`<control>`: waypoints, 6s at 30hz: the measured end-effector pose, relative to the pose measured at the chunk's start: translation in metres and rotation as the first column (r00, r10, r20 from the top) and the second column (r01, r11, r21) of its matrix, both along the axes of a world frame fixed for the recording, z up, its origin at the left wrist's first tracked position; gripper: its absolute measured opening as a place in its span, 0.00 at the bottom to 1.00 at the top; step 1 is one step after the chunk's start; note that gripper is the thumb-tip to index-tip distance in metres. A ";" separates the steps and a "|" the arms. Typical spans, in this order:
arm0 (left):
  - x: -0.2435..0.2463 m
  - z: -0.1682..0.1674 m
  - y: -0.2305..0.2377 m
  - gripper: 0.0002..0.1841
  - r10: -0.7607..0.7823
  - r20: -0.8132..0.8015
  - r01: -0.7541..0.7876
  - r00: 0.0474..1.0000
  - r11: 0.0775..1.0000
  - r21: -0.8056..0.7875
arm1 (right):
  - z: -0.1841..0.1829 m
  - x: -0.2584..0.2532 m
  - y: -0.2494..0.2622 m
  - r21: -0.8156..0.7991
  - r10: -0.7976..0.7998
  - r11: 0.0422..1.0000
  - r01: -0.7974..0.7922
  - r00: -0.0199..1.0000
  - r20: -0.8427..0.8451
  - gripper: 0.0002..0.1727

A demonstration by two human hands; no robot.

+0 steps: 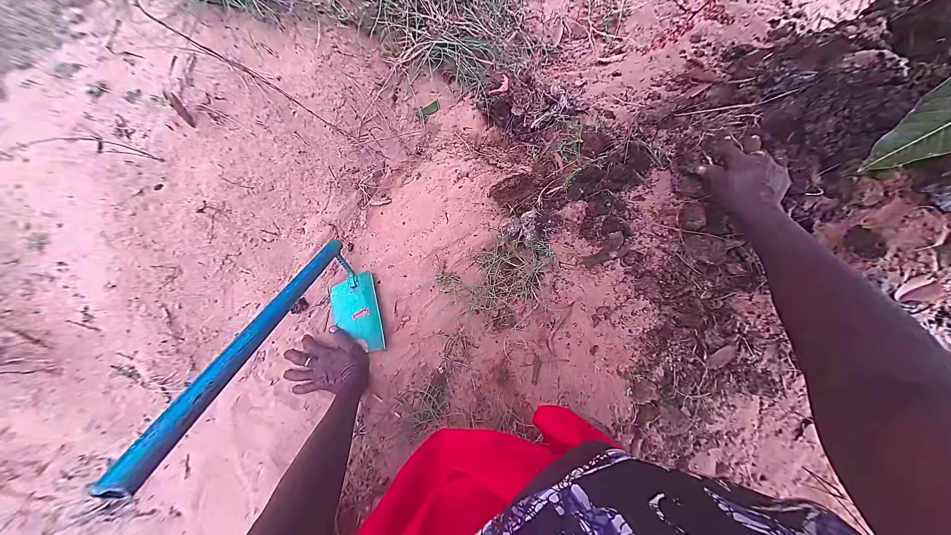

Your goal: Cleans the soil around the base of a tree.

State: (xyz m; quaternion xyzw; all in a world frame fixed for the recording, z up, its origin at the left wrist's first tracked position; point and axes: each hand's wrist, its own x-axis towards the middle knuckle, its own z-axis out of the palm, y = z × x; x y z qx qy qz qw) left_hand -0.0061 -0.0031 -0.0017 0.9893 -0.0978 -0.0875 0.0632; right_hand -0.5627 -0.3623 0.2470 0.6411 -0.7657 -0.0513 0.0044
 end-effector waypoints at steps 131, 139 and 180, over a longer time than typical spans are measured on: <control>-0.102 0.011 -0.148 0.42 -0.751 0.118 0.756 0.650 0.623 -0.199 | -0.085 0.256 -0.048 -0.424 0.779 0.611 -0.669 0.603 0.170 0.33; -0.096 0.003 -0.149 0.45 -0.767 0.042 0.759 0.640 0.624 -0.184 | 0.030 0.121 0.115 -0.346 0.563 0.812 -0.471 0.788 0.248 0.31; -0.123 -0.019 -0.008 0.45 -0.843 0.197 0.866 0.501 0.483 -0.133 | 0.140 -0.130 -0.059 -0.309 -0.042 0.947 0.084 0.989 0.139 0.28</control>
